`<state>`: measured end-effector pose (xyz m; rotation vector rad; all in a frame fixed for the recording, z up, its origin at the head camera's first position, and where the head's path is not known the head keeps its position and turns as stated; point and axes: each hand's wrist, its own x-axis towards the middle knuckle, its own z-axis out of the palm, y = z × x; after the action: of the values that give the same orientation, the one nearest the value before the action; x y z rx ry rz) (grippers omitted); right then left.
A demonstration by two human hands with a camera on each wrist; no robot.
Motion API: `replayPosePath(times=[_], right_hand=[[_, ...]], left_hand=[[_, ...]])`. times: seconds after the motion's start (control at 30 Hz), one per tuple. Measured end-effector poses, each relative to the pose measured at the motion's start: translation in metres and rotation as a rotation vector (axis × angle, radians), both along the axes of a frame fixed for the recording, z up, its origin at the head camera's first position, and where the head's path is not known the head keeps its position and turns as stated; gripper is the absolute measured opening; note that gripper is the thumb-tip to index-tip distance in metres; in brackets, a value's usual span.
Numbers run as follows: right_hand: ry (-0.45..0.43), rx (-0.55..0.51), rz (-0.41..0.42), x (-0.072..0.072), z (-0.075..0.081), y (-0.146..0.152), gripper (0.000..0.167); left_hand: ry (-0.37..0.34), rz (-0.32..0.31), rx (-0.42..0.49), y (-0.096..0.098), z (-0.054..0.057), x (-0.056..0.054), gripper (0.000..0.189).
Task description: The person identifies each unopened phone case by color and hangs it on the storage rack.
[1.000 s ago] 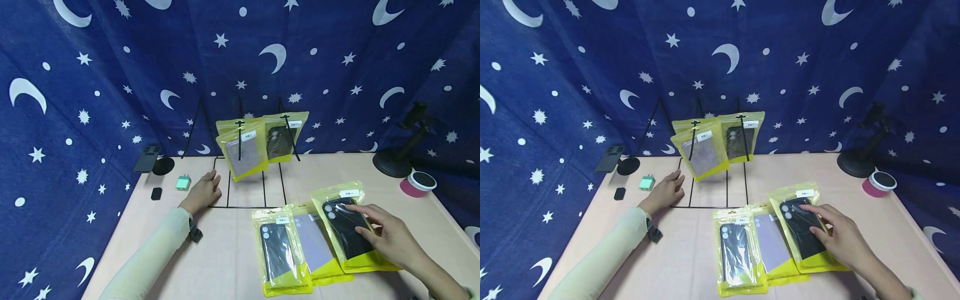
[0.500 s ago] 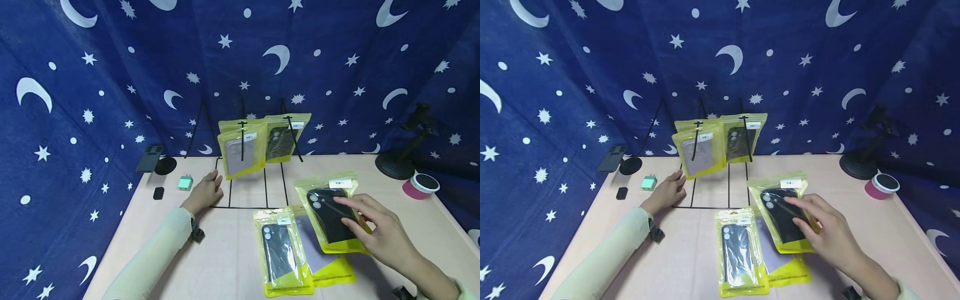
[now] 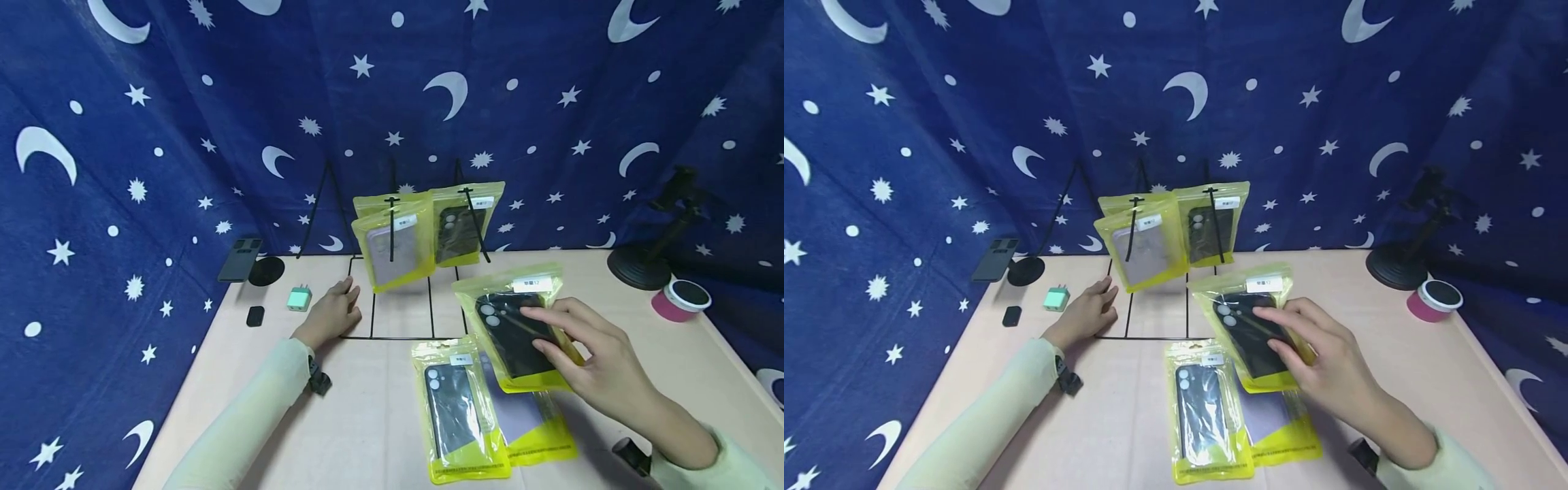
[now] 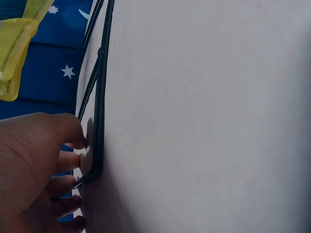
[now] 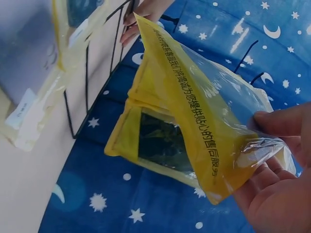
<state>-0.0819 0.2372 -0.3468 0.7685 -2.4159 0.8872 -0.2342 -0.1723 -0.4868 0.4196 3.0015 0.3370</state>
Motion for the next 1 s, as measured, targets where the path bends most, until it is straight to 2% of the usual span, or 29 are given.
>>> replayPosePath(times=[0.13, 0.27, 0.5, 0.6, 0.73, 1.0], right_hand=[[0.032, -0.024, 0.031, -0.004, 0.002, -0.006, 0.070], [0.079, -0.048, 0.079, -0.009, 0.002, -0.008, 0.061], [0.047, -0.050, 0.074, -0.012, 0.002, -0.008, 0.043], [0.051, -0.052, 0.078, -0.014, 0.001, -0.008, 0.045], [0.055, -0.050, 0.076, -0.017, 0.000, -0.009, 0.066], [0.060, -0.049, 0.072, -0.021, -0.001, -0.009, 0.064]], left_hand=[[-0.007, -0.001, -0.005, 0.001, 0.002, 0.001, 0.059], [-0.009, -0.002, -0.007, 0.001, 0.002, 0.002, 0.060], [-0.001, -0.006, 0.008, 0.000, 0.001, 0.001, 0.060], [0.012, -0.017, 0.013, 0.000, 0.002, 0.001, 0.060], [0.027, -0.033, 0.019, 0.001, 0.003, 0.003, 0.059], [0.028, -0.034, 0.018, 0.001, 0.005, 0.003, 0.059]])
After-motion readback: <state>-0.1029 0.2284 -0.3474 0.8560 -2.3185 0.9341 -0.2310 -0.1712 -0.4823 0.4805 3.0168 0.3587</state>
